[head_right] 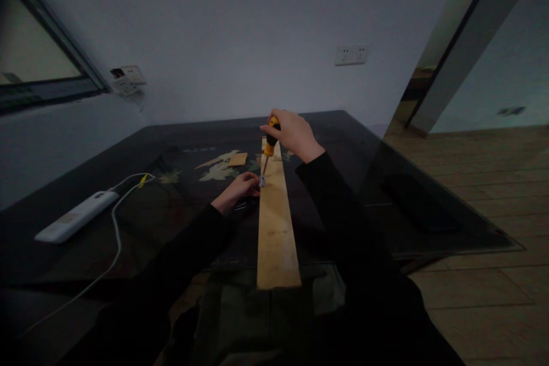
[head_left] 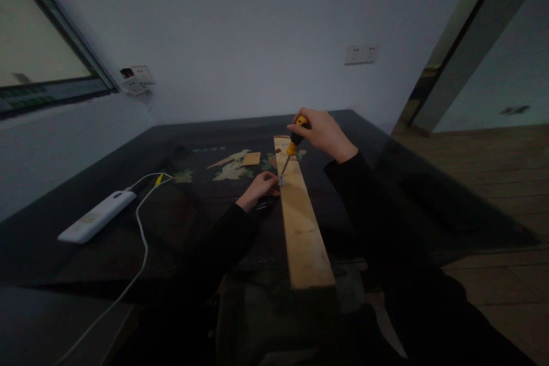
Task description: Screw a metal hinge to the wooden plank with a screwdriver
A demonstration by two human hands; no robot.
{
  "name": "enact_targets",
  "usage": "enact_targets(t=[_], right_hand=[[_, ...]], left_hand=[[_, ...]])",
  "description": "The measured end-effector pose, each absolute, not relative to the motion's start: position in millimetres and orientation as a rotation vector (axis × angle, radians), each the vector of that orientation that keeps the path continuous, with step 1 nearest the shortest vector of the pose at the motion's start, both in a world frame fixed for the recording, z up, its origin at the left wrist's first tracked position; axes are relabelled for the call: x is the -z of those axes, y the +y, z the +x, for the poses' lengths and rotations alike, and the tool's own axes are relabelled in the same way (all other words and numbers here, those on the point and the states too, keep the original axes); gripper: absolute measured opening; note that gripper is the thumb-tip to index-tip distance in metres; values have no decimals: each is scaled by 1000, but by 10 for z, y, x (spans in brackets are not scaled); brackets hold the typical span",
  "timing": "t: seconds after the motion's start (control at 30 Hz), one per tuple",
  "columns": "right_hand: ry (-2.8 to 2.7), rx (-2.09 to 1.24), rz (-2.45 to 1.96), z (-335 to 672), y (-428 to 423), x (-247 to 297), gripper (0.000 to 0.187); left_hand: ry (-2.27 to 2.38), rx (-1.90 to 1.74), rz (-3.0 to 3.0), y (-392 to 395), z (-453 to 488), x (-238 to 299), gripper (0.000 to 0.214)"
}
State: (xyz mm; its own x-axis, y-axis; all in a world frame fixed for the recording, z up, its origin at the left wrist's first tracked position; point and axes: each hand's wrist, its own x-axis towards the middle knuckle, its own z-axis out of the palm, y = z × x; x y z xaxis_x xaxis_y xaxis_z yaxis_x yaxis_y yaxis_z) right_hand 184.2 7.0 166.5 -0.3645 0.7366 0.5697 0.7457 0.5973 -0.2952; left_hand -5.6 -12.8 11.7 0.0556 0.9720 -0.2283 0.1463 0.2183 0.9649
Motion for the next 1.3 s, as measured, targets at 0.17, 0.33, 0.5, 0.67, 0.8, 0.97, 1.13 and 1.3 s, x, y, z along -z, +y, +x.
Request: enact_targets(t=[0.17, 0.33, 0.5, 0.67, 0.8, 0.97, 1.13, 1.3], right_hand=[[-2098, 94, -1316, 1793, 60, -1640, 43], [-2225, -206, -1065, 1884, 111, -1669, 32], [-2252, -412, -989, 1923, 102, -1686, 32], [-2147, -44, -1201, 1822, 77, -1644, 28], [-2093, 61, -1330, 1800, 82, -1629, 39], [-2190, -297, -1112, 1877, 109, -1656, 25], [-2185, -502, -1010, 1865, 87, -1674, 20], [-2132, -123, -1178, 1806, 62, -1653, 28]], left_hand=[[1381, -889, 1155, -74, -58, -128, 12], [1379, -821, 1153, 1, -55, -162, 13], [1376, -792, 1155, 39, -55, -162, 11], [1385, -781, 1160, 20, -54, -165, 9], [1386, -789, 1172, -9, -46, -184, 9], [1392, -802, 1185, -11, -46, -174, 7], [1392, -815, 1199, -4, -50, -157, 8], [1390, -813, 1218, -10, -51, -151, 8]])
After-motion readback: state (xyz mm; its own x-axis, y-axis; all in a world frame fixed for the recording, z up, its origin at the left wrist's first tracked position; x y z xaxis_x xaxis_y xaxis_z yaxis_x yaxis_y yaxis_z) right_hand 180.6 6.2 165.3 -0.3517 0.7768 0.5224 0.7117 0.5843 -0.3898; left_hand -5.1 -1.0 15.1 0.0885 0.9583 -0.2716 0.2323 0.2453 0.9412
